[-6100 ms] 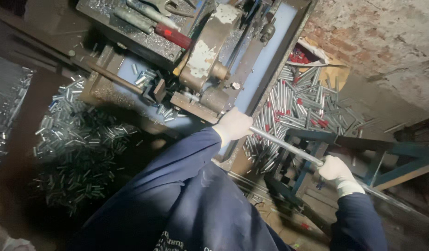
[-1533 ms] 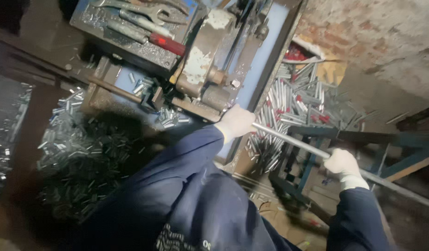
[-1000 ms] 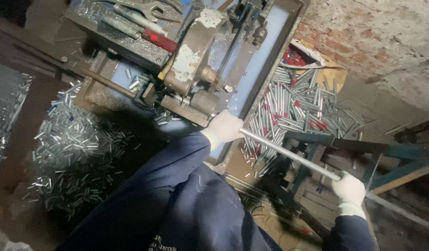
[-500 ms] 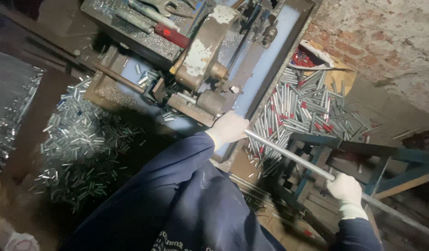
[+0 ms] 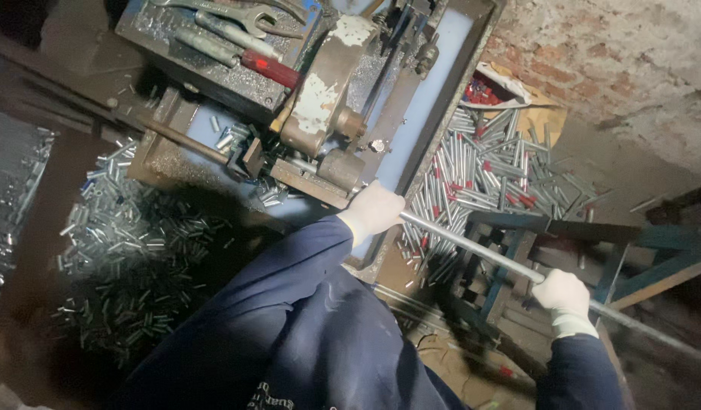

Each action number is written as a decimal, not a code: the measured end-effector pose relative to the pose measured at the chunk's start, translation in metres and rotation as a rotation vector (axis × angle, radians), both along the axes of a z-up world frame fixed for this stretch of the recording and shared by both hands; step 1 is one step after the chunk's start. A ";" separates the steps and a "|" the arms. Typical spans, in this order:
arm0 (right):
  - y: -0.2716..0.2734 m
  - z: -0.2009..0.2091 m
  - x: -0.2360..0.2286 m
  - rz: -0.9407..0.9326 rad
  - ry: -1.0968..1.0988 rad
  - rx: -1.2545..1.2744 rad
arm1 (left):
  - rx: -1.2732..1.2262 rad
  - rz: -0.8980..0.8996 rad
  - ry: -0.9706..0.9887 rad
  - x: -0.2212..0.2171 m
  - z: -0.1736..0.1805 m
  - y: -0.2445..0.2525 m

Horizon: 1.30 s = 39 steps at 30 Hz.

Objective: The person operates a manual metal cutting machine, feeding a long metal rod into the cutter and repeatedly pulling a lever to cut the rod into small cylindrical pieces. The cut pieces fall into a collection area below the machine.

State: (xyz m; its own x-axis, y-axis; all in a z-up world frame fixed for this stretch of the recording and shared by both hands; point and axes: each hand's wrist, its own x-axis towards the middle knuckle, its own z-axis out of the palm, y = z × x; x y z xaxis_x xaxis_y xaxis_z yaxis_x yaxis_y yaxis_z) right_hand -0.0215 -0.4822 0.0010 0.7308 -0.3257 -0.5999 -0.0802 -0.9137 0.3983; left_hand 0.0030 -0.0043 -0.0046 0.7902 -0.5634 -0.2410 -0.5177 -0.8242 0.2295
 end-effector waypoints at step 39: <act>0.027 -0.027 -0.054 0.471 -0.706 0.050 | -0.162 0.134 -0.037 -0.027 0.013 0.009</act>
